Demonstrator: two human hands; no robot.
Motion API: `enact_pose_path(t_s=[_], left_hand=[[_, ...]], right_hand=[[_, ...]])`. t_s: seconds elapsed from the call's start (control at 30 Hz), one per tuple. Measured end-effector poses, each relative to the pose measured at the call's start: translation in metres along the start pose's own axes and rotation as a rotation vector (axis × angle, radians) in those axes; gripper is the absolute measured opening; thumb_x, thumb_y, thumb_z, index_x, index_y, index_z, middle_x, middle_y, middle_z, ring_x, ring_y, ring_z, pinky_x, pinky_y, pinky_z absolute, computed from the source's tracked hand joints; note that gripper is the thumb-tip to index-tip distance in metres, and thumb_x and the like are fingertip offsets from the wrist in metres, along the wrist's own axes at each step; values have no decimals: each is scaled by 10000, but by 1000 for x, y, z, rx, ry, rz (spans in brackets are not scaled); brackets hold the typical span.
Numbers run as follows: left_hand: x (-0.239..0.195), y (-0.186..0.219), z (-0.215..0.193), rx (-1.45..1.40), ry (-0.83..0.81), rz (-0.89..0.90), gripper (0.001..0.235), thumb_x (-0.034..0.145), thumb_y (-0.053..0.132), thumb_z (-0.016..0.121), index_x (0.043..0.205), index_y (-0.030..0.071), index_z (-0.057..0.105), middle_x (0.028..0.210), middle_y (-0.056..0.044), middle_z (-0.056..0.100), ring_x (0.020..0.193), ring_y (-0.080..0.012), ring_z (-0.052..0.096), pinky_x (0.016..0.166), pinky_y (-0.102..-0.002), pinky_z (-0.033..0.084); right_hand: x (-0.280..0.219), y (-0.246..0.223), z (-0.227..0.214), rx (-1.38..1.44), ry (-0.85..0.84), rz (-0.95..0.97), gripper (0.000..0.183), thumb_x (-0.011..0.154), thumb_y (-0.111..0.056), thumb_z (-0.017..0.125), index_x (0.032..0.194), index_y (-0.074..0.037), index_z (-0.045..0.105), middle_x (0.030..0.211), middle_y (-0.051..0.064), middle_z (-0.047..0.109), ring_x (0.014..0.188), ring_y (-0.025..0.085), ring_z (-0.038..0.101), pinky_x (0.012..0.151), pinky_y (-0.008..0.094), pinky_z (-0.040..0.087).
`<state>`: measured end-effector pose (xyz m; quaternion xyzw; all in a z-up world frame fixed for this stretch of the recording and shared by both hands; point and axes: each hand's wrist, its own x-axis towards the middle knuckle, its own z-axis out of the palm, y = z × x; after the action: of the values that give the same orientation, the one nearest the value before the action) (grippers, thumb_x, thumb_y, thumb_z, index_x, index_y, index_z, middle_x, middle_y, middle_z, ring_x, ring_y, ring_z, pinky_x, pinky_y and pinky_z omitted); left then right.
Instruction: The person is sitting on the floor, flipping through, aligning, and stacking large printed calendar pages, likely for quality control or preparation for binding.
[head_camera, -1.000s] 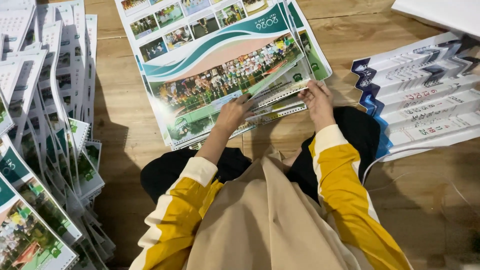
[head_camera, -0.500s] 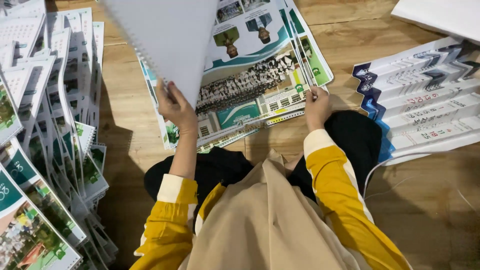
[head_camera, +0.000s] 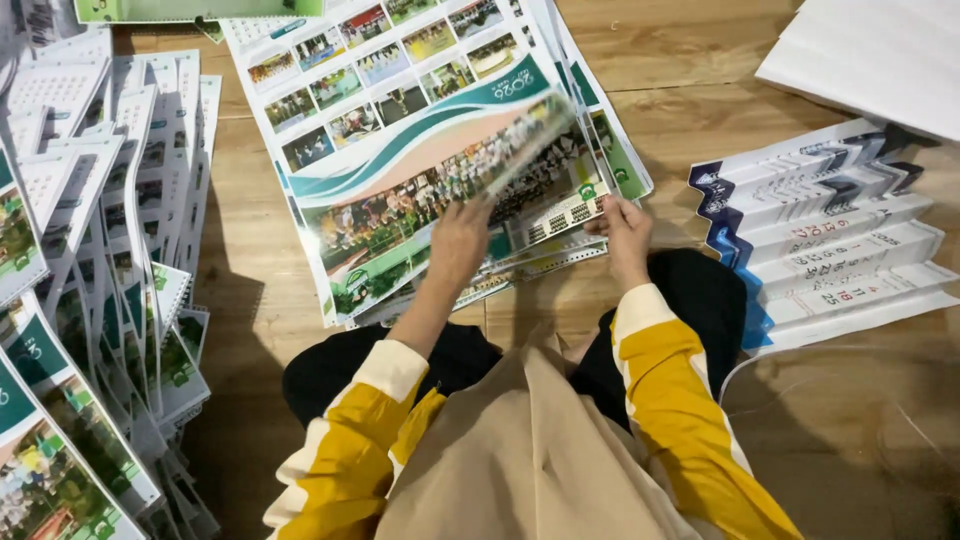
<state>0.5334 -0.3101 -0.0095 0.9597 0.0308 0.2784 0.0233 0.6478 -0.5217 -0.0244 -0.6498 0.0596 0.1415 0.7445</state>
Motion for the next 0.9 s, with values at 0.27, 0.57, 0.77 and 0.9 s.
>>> enact_pose_path(t_s=[0.27, 0.57, 0.77, 0.9], left_hand=[[-24, 25, 4, 141, -35, 134, 312, 696, 222, 695, 997, 168, 633, 1107, -19, 566, 810, -192, 536, 551, -300, 536], [7, -43, -78, -220, 571, -398, 168, 894, 39, 497, 746, 64, 571, 624, -71, 545, 548, -236, 529, 562, -259, 462], [10, -66, -107, -224, 814, -562, 219, 908, 31, 495, 690, 16, 493, 498, -83, 419, 427, -229, 411, 479, -209, 410], [13, -51, -96, -260, 737, -463, 275, 943, 75, 446, 1196, -14, 506, 975, -223, 627, 850, -329, 628, 689, -284, 514]], right_hand=[[-4, -1, -2, 87, -67, 82, 205, 902, -222, 535, 920, -28, 598, 722, 189, 633, 599, 239, 669, 523, 303, 567], [20, 46, -29, -1132, -19, -176, 220, 865, -305, 533, 973, -134, 619, 923, 68, 538, 800, 323, 611, 677, 472, 515], [2, 19, -7, -1257, 8, -150, 273, 855, -244, 539, 1055, -58, 542, 1031, 101, 468, 828, 403, 597, 720, 560, 496], [1, 16, -8, -1234, 61, -135, 329, 859, -242, 571, 1121, -54, 505, 1098, 102, 429, 877, 407, 580, 731, 579, 494]])
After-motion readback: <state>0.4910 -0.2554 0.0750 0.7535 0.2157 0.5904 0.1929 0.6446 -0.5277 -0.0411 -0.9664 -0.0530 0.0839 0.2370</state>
